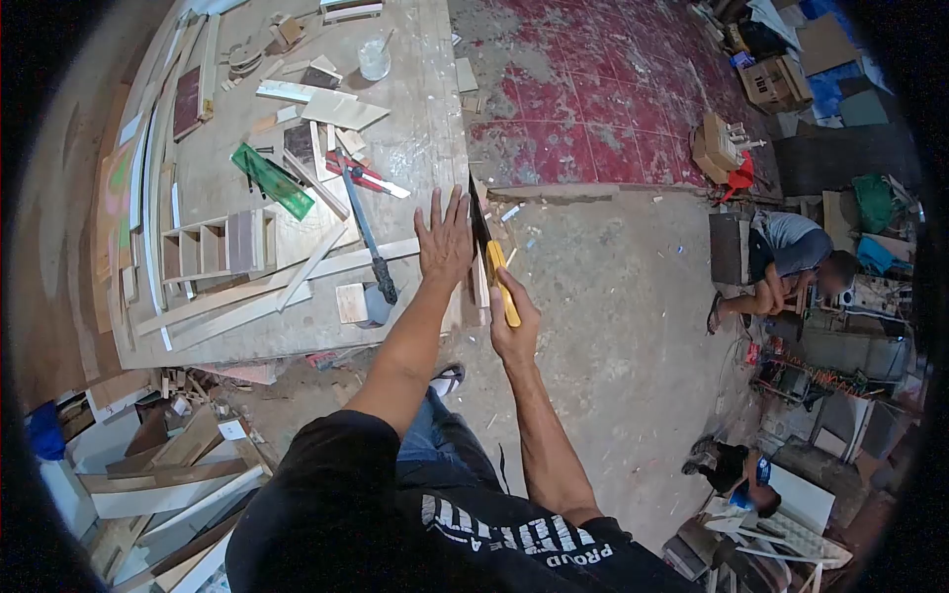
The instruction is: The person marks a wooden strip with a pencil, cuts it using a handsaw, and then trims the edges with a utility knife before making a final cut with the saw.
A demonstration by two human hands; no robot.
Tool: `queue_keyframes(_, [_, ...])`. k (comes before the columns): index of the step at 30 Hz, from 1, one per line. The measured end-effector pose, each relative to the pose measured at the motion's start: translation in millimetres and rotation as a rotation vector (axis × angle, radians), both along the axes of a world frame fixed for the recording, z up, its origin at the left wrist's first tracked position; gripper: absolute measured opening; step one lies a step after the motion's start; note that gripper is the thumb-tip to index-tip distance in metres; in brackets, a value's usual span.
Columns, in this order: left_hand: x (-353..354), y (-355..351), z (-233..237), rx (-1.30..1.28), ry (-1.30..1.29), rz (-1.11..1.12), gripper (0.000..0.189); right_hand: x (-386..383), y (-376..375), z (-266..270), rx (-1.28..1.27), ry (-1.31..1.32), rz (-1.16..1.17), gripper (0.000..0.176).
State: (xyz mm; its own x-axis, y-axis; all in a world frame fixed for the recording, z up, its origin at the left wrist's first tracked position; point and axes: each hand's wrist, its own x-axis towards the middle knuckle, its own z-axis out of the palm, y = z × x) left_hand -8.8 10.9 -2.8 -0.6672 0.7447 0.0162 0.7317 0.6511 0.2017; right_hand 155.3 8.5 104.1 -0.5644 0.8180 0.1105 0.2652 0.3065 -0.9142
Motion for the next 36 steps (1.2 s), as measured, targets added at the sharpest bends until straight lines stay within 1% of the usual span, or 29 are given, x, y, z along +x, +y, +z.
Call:
queue_keyframes(4, [-0.3, -2.4, -5.9, -0.025, 0.091, -0.014, 0.059, -12.4, -3.2, 14.9, -0.027, 0.003, 0.009, 0.035])
queue_keyframes(5, [-1.3, -1.7, -5.2, -0.021, 0.096, -0.015, 0.059, -14.3, -3.7, 18.9, -0.094, -0.016, 0.010, 0.035])
queue_keyframes(6, [0.1, -3.3, -4.5, 0.009, 0.070, -0.018, 0.059, -14.4, -5.1, 19.8, -0.162, -0.039, 0.010, 0.034])
queue_keyframes(8, [0.8, -2.8, -4.6, 0.043, 0.042, -0.014, 0.060, -15.6, -6.8, 19.8, -0.157, -0.028, 0.016, 0.035])
queue_keyframes(10, [2.9, -0.9, -6.3, -0.066, 0.146, 0.014, 0.063, -18.0, -4.9, 22.2, -0.154, -0.023, 0.018, 0.035])
queue_keyframes(13, [4.8, -3.2, 1.9, -0.078, 0.095, -0.010, 0.066, -21.0, -0.2, 40.2, -0.203, -0.050, 0.025, 0.035])
queue_keyframes(14, [0.0, -1.3, 5.5, -0.077, 0.108, -0.007, 0.066, -27.7, 3.6, 51.4, -0.222, -0.099, 0.023, 0.036])
queue_keyframes(15, [2.6, -2.9, 4.8, -0.051, 0.041, -0.020, 0.068, -30.6, 4.4, 57.5, -0.248, -0.156, 0.022, 0.036])
queue_keyframes(16, [1.1, -2.8, 3.4, -0.022, -0.025, -0.031, 0.069, -31.3, 4.9, 46.0, -0.104, -0.144, 0.018, 0.038])
queue_keyframes(17, [0.3, -5.1, 1.1, -0.029, -0.029, -0.029, 0.069, -29.5, 1.3, 36.7, -0.111, -0.147, 0.021, 0.038])
queue_keyframes(19, [1.7, -2.5, -0.6, -0.046, 0.048, -0.033, 0.070, -17.9, -4.4, 18.0, -0.035, -0.073, -0.006, 0.037])
queue_keyframes(20, [2.8, -2.6, 1.0, -0.051, 0.082, -0.032, 0.067, -3.1, -13.8, 4.4, 0.036, -0.012, 0.012, 0.037])
queue_keyframes(21, [3.3, 0.3, 3.2, -0.035, 0.080, -0.025, 0.067, 3.2, -15.5, 1.0, 0.053, -0.014, 0.018, 0.037])
queue_keyframes(23, [3.2, -1.0, 5.5, -0.031, 0.004, -0.017, 0.066, 6.6, -19.0, -1.7, -0.061, 0.000, -0.036, 0.037])
queue_keyframes(24, [2.0, -1.3, -1.5, -0.011, 0.013, -0.027, 0.065, 0.0, -17.4, 11.9, -0.084, -0.029, -0.035, 0.038])
queue_keyframes(25, [0.4, -1.4, 1.6, -0.011, 0.020, -0.029, 0.065, -6.7, -14.0, 27.3, -0.085, -0.022, -0.037, 0.038])
queue_keyframes(27, [2.3, -5.1, 6.5, -0.073, 0.049, -0.076, 0.063, -16.3, -10.2, 50.2, -0.192, -0.138, -0.041, 0.038])
queue_keyframes(29, [1.2, -4.1, 10.3, -0.059, -0.051, -0.065, 0.060, -15.2, -14.5, 38.2, -0.178, -0.129, -0.039, 0.038])
queue_keyframes(31, [0.2, -6.1, 14.2, -0.001, -0.069, -0.063, 0.060, 5.7, -26.6, 7.2, -0.199, -0.047, -0.075, 0.038])
queue_keyframes(32, [-0.7, -5.5, 13.3, 0.008, -0.072, -0.064, 0.060, 22.5, -33.8, -17.7, -0.040, -0.096, -0.016, 0.038])
queue_keyframes(34, [-1.7, -3.4, 11.9, -0.073, -0.015, -0.068, 0.060, 23.6, -43.2, -12.6, -0.052, -0.100, -0.029, 0.037])
queue_keyframes(36, [-1.2, -2.8, 12.4, -0.068, -0.035, -0.063, 0.060, 22.5, -49.9, -0.7, -0.096, -0.092, -0.056, 0.040])
